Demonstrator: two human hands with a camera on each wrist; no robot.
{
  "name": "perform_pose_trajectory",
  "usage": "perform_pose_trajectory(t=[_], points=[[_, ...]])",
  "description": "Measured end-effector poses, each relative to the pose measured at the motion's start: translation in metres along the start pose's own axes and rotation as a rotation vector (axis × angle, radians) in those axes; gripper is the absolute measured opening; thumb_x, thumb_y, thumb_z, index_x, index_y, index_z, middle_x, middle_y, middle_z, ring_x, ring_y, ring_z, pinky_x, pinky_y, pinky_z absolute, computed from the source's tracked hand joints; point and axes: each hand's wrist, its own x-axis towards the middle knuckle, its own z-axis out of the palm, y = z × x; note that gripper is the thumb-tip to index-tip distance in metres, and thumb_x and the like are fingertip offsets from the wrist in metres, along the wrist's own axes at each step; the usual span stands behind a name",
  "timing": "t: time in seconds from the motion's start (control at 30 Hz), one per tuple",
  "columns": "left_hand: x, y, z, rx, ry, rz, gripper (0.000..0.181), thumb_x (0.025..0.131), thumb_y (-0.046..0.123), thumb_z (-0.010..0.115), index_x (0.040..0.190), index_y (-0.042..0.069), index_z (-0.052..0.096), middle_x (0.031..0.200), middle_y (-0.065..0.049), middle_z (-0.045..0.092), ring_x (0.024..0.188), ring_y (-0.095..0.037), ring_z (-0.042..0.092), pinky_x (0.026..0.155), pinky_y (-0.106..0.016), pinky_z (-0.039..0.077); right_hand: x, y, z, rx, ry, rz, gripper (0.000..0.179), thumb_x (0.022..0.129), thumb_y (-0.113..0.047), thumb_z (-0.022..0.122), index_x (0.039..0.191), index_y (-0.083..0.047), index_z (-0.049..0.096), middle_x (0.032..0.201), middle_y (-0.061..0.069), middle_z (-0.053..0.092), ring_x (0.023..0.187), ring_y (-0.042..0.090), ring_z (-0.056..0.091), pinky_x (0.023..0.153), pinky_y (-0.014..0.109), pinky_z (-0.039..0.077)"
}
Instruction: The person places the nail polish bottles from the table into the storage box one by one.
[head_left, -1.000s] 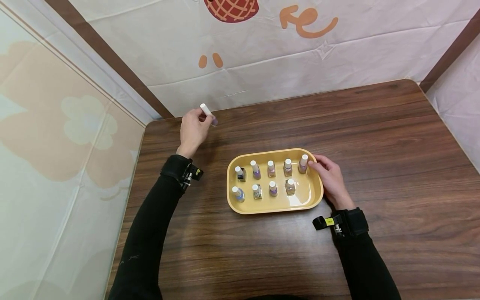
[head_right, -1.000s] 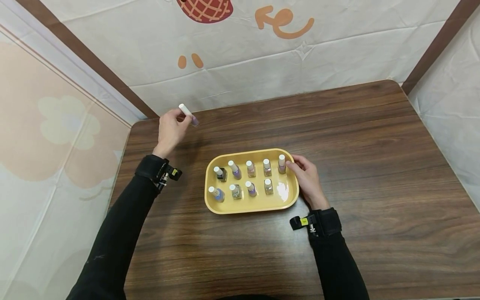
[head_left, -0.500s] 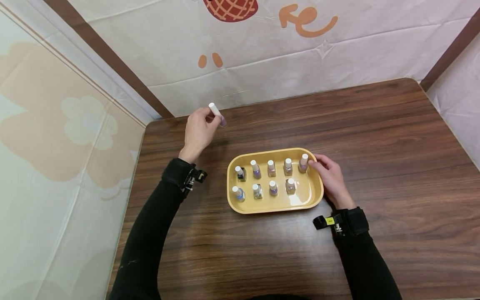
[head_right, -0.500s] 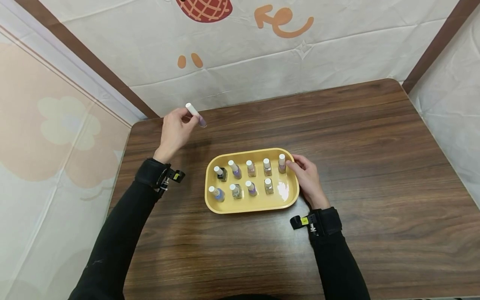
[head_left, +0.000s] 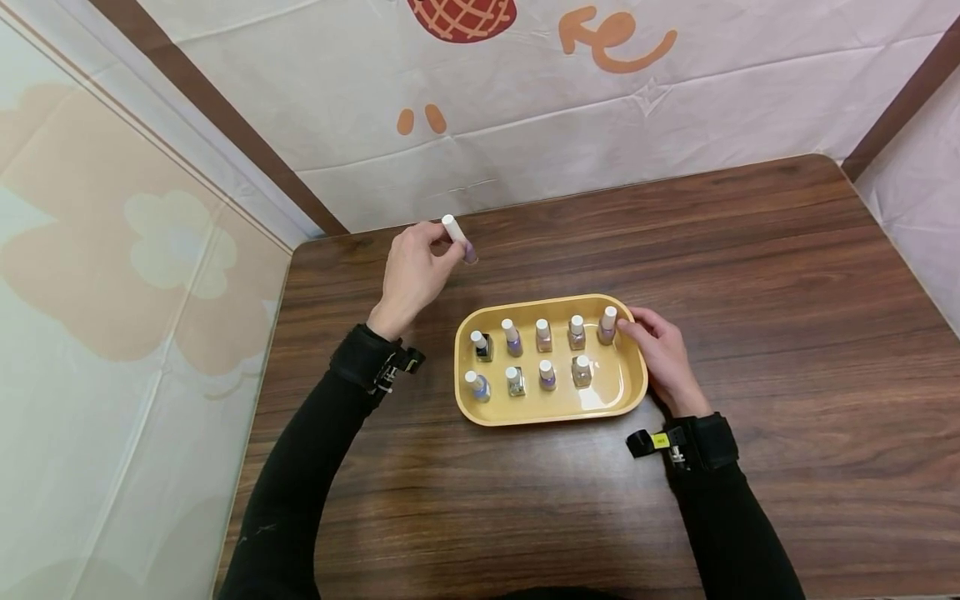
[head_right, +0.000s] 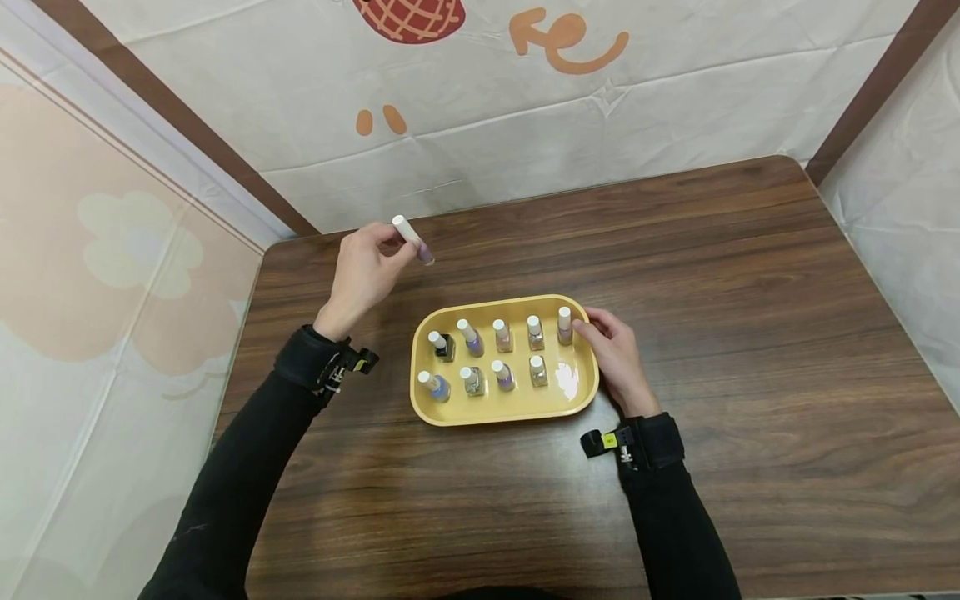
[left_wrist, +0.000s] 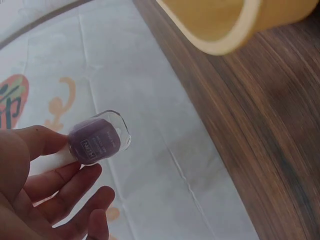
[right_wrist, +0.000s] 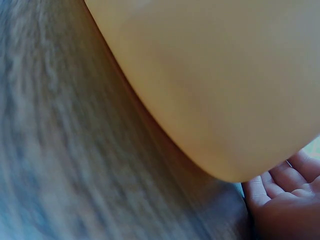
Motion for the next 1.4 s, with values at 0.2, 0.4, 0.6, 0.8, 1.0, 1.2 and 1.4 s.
perform_pose_trajectory(t=[0.2,0.4,0.6,0.8,1.0,1.2,1.4], points=[[-0.005,0.01,0.001,0.023,-0.029,0.013,0.02,0.092,0.025,0.062,0.093,0.011,0.075,0.098,-0.007,0.07,0.095,-0.028,0.059,0.085,-0.04,0.042,0.0,-0.001,0.0,0.002,-0.004,0.004,0.043,0.094,-0.026,0.062,0.128,0.0,0.055,0.102,-0.008,0.061,0.089,0.006,0.063,0.074,0.019,0.054],[-0.011,0.022,0.002,0.025,-0.044,0.054,0.017,0.091,0.024,0.063,0.091,0.011,0.075,0.094,-0.005,0.072,0.09,-0.026,0.058,0.084,-0.039,0.04,0.0,0.0,0.0,0.008,-0.003,-0.001,0.043,0.095,-0.025,0.062,0.128,0.001,0.055,0.102,-0.008,0.062,0.089,0.005,0.063,0.074,0.018,0.054],[-0.016,0.033,0.005,0.004,-0.059,0.1,0.016,0.09,0.024,0.066,0.091,0.012,0.076,0.094,-0.004,0.074,0.091,-0.025,0.06,0.083,-0.038,0.041,0.0,0.0,-0.001,0.023,-0.001,-0.002,0.041,0.094,-0.025,0.063,0.126,-0.001,0.057,0.101,-0.008,0.062,0.088,0.005,0.064,0.074,0.019,0.054],[-0.023,0.044,0.007,0.006,-0.086,0.122,0.017,0.09,0.026,0.067,0.092,0.012,0.076,0.094,-0.004,0.074,0.088,-0.021,0.057,0.078,-0.035,0.039,0.0,-0.001,-0.001,0.041,-0.006,0.001,0.04,0.094,-0.024,0.063,0.126,-0.001,0.057,0.1,-0.009,0.063,0.087,0.004,0.063,0.075,0.019,0.054],[-0.026,0.055,0.01,0.009,-0.106,0.153,0.015,0.088,0.026,0.069,0.089,0.013,0.076,0.09,-0.001,0.074,0.087,-0.02,0.057,0.076,-0.034,0.041,-0.001,-0.001,-0.001,0.048,-0.013,0.005,0.043,0.094,-0.025,0.063,0.128,0.001,0.055,0.101,-0.008,0.063,0.088,0.003,0.063,0.075,0.019,0.054],[-0.03,0.064,0.015,-0.017,-0.128,0.197,0.012,0.089,0.026,0.068,0.088,0.016,0.076,0.088,0.001,0.074,0.086,-0.018,0.056,0.072,-0.031,0.039,0.0,0.0,-0.001,0.038,-0.01,-0.002,0.043,0.094,-0.025,0.063,0.128,0.002,0.055,0.1,-0.009,0.063,0.088,0.003,0.063,0.075,0.018,0.054],[-0.034,0.072,0.021,-0.031,-0.144,0.226,0.011,0.09,0.025,0.067,0.086,0.018,0.075,0.088,0.002,0.074,0.085,-0.016,0.055,0.07,-0.028,0.039,0.001,0.0,-0.001,0.037,-0.007,0.0,0.042,0.094,-0.025,0.063,0.127,0.001,0.056,0.1,-0.009,0.063,0.088,0.003,0.063,0.075,0.019,0.054]])
